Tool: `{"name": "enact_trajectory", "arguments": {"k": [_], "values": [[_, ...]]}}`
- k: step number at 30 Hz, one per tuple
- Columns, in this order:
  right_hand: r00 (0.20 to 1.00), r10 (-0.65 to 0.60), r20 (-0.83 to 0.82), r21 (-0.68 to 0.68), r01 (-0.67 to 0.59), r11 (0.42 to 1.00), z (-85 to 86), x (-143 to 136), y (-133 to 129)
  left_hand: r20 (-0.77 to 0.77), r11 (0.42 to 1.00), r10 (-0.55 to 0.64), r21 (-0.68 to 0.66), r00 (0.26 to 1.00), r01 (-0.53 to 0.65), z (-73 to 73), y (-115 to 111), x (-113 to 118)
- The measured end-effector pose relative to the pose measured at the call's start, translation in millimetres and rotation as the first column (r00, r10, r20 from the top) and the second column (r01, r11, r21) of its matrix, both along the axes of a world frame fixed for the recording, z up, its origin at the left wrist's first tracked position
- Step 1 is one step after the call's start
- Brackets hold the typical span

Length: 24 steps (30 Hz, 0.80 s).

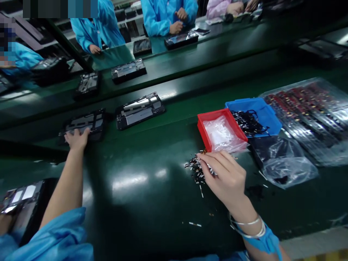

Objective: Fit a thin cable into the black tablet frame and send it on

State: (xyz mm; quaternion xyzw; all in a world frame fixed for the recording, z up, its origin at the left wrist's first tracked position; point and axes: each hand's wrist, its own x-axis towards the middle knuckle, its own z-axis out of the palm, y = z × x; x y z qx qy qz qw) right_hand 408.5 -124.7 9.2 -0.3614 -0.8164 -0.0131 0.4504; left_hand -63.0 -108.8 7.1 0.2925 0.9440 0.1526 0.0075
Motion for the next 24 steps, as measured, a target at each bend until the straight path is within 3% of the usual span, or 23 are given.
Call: {"name": "enact_trajectory", "arguments": {"k": [7, 12, 15, 19, 22, 24], "values": [[0.998, 0.035, 0.046, 0.025, -0.036, 0.999, -1.7, -3.4, 1.7, 0.001, 1.000, 0.010, 0.017, 1.000, -0.010, -1.8, 4.5, 16.8], [0.999, 0.032, 0.030, 0.023, -0.033, 0.999, -3.8, -4.1, 1.7, 0.063, 0.998, -0.047, 0.038, 0.997, 0.045, -2.2, 17.5, 38.1], [0.999, 0.039, 0.030, 0.030, -0.040, 0.999, -2.5, -4.8, -0.4, 0.091, 0.991, -0.128, 0.059, 0.987, 0.123, -10.7, 39.9, 69.7], [0.998, 0.047, 0.040, 0.051, -0.049, 0.997, -2.5, -4.2, -0.6, 0.125, 0.965, -0.250, 0.111, 0.960, 0.236, -22.7, 79.3, 128.4], [0.998, 0.039, 0.054, 0.063, -0.042, 0.997, -3.6, -3.0, 0.6, 0.166, 0.937, -0.336, 0.165, 0.927, 0.309, -23.4, 102.5, 165.6], [0.997, 0.044, 0.057, 0.060, -0.048, 0.997, -3.3, -2.7, 0.6, 0.188, 0.911, -0.395, 0.208, 0.899, 0.357, -18.5, 109.2, 178.8]]}}
